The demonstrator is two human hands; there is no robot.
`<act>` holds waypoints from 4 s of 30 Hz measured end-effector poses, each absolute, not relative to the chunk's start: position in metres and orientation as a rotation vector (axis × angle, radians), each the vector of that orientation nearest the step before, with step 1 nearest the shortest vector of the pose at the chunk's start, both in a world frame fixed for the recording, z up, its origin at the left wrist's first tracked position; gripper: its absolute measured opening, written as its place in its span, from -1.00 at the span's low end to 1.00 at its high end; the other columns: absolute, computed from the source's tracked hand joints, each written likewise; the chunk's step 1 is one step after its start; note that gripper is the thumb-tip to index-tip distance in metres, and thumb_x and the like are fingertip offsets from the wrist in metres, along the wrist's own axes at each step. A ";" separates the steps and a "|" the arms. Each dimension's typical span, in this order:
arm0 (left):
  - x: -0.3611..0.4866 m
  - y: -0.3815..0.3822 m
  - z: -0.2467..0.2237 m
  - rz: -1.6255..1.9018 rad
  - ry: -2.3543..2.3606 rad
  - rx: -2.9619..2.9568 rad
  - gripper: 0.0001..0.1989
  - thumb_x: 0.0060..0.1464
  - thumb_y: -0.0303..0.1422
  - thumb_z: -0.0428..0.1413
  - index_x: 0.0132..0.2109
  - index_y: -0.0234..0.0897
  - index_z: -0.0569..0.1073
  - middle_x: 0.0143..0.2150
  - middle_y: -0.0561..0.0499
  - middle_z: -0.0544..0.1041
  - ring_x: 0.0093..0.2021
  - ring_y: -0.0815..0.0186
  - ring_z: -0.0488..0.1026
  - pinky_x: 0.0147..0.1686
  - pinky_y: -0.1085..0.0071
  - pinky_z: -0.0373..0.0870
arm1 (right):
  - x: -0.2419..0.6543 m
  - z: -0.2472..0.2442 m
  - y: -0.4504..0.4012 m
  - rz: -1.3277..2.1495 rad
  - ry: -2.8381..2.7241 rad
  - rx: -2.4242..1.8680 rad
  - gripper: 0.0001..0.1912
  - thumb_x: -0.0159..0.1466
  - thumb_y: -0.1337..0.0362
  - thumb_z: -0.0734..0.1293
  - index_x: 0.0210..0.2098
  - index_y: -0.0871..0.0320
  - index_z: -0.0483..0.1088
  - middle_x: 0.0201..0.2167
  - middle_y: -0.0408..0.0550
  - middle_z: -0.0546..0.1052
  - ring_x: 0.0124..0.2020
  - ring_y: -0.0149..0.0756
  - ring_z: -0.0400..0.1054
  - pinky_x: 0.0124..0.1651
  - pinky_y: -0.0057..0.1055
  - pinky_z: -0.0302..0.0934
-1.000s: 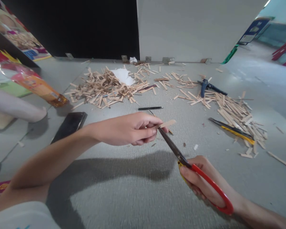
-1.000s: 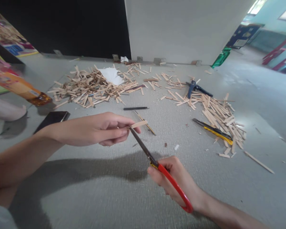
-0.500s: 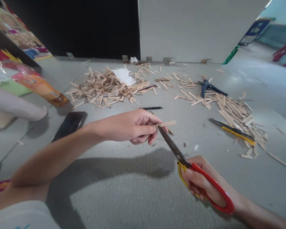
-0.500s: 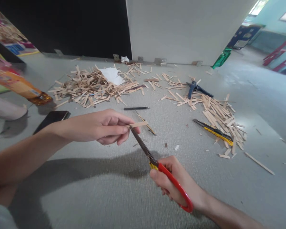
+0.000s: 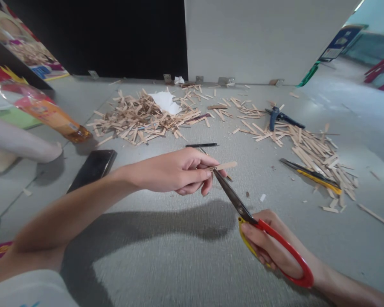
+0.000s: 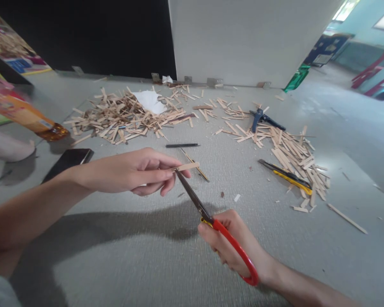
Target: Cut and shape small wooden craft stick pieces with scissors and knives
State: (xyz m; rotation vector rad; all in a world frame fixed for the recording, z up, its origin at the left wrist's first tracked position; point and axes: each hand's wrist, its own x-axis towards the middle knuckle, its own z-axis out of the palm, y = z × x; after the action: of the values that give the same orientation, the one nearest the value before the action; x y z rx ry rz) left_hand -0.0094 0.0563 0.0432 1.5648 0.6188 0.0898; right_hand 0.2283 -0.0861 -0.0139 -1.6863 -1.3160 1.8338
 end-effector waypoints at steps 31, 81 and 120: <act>-0.015 0.069 0.041 0.059 0.657 1.768 -0.76 0.42 -0.37 0.03 0.00 -0.33 0.59 -0.50 0.16 0.17 -0.55 0.41 0.07 -0.55 0.49 0.05 | 0.245 -0.033 -0.085 1.979 -1.204 -1.378 -0.34 0.35 -0.25 0.29 -0.69 0.02 0.19 -0.88 -0.34 0.12 -0.83 -0.53 -0.08 -0.70 -0.53 -0.06; -0.015 0.056 0.052 0.031 0.688 2.002 -0.53 0.38 -0.43 -0.01 0.30 -0.24 0.61 -0.46 0.13 0.34 -0.50 0.39 0.22 -0.43 0.51 0.18 | 0.240 -0.021 -0.089 1.842 -1.343 -1.602 -0.28 0.24 -0.47 0.32 -0.56 0.02 0.14 -0.71 -0.33 0.17 -0.72 -0.55 -0.03 -0.69 -0.55 -0.11; -0.012 0.046 0.044 0.091 0.621 1.528 -0.79 0.54 -0.40 -0.17 0.09 -0.21 0.35 -0.43 0.17 0.28 -0.59 0.44 0.18 -0.53 0.49 0.23 | 0.239 -0.027 -0.089 1.570 -1.548 -1.415 -0.22 0.29 -0.51 0.29 -0.54 0.00 0.00 -0.62 -0.33 0.00 -0.62 -0.49 -0.12 -0.62 -0.45 -0.23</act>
State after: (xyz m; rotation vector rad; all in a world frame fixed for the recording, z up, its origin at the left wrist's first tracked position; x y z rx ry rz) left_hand -0.0117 0.0461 0.0439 1.5277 0.6215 0.0906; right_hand 0.2388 -0.0894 -0.0265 -1.4146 -1.5477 1.5701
